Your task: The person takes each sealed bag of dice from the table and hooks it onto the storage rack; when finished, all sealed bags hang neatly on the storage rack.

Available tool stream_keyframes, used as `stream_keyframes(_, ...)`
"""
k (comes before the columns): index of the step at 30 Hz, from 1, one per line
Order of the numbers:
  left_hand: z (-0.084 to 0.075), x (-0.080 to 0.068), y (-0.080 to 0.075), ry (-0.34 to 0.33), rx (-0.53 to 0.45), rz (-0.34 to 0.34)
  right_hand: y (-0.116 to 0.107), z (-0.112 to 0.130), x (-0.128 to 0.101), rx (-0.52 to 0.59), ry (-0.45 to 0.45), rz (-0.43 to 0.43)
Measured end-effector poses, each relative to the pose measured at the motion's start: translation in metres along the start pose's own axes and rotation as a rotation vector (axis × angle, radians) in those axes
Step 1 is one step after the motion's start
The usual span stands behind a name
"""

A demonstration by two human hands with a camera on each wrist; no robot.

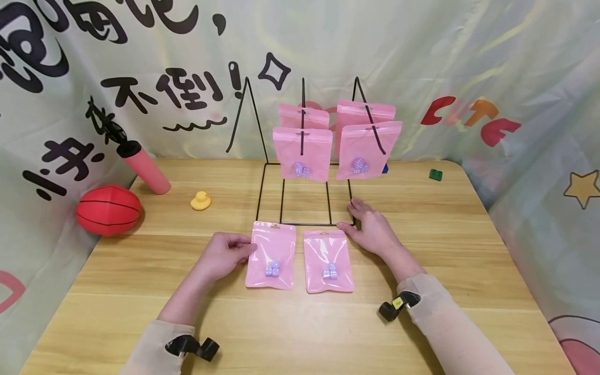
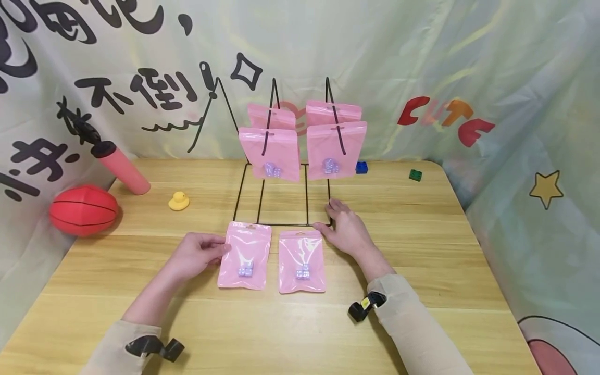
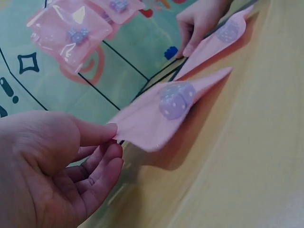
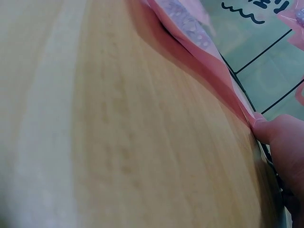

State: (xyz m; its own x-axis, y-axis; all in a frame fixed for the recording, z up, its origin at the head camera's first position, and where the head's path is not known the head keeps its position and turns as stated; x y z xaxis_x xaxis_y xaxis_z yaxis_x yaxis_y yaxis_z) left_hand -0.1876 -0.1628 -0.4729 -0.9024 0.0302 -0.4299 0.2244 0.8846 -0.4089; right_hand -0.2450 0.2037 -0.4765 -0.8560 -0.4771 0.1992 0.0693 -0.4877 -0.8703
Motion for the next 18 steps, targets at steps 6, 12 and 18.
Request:
stream_keyframes(6, -0.006, -0.002, -0.005, 0.021, -0.028, -0.003, 0.0, 0.0, 0.0, -0.001, -0.002, -0.002)
stream_keyframes(12, -0.016, -0.01, -0.008, 0.073, -0.057, 0.01, 0.0, 0.0, 0.0, -0.003, 0.005, 0.007)
stream_keyframes(18, -0.031, -0.02, -0.013, 0.185, -0.09, -0.028, -0.001, 0.001, 0.0, 0.006, 0.02, 0.015)
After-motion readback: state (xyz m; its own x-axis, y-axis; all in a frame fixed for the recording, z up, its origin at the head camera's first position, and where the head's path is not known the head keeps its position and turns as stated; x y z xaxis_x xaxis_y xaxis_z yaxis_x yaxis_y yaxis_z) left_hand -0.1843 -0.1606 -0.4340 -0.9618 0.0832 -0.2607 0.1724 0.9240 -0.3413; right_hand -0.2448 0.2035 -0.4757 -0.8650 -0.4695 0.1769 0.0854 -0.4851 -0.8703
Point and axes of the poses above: each hand's wrist, its own x-axis towards the middle knuckle, its own y-axis out of the palm, z = x × y, the point moved 6 cm from there along x, towards the middle knuckle, and after that the axes turned 13 degrees about -y, right-handed, at the moved point
